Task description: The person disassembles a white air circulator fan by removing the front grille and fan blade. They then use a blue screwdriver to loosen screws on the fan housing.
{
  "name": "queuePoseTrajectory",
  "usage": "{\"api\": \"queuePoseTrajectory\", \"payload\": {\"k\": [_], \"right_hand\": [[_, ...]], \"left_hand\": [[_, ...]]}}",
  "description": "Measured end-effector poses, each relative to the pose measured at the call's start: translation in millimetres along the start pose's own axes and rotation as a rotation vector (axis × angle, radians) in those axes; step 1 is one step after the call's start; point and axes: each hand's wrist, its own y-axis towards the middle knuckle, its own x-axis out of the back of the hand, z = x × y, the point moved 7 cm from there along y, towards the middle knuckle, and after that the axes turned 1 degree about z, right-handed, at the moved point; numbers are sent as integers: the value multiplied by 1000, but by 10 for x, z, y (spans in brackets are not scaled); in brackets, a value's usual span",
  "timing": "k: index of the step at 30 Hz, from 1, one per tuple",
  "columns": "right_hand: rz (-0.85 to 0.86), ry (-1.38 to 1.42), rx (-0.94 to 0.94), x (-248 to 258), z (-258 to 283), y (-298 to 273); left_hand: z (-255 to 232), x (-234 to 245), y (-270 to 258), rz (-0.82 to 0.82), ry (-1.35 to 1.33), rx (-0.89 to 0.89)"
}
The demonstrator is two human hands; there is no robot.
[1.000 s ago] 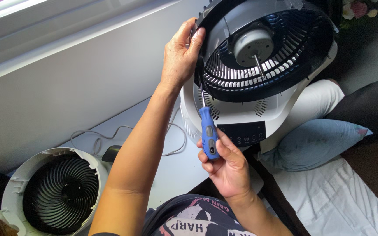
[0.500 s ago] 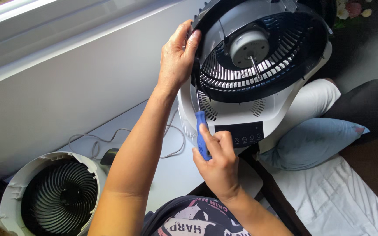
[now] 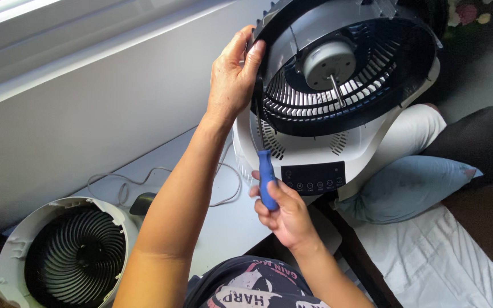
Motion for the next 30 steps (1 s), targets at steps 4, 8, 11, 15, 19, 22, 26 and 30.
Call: {"api": "queuePoseTrajectory", "payload": {"k": [4, 8, 11, 15, 19, 22, 26, 30], "right_hand": [[125, 175, -63, -358, 128, -189], [24, 59, 0, -362, 355, -228], [-87, -225, 217, -330, 461, -199], [-246, -674, 516, -486, 550, -230], [-380, -1353, 916, -961, 700, -448], [-406, -1536, 1045, -1138, 750, -602], [-298, -1502, 1152, -1162, 709, -703], [-316, -1589, 1305, -1150, 632, -725]], "left_hand": [[35, 5, 7, 13, 29, 33], [57, -4, 3, 9, 55, -51], [106, 3, 13, -21, 68, -90], [131, 6, 7, -5, 49, -1], [118, 2, 7, -6, 36, 6], [141, 0, 3, -23, 57, -13], [165, -14, 13, -13, 63, 20], [47, 39, -72, 48, 30, -43]]}}
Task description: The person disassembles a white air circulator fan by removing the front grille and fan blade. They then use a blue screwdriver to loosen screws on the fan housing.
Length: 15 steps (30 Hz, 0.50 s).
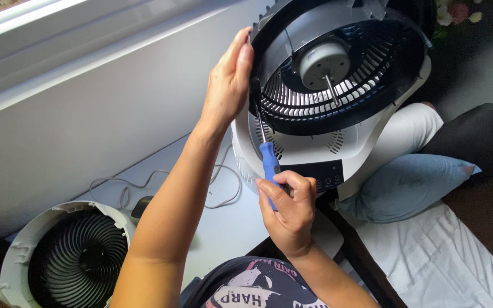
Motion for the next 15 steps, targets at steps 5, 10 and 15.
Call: {"api": "queuePoseTrajectory", "payload": {"k": [5, 10, 15], "right_hand": [[-45, -29, 53, -8, -54, -70], [-54, 6, 38, -33, -141, -110], [-7, 244, -67, -70, -237, -262]], "left_hand": [[-451, 189, -688, -245, 349, -267], [42, -219, -1392, 121, -303, 525], [325, -370, -1560, 170, -852, 703]]}}
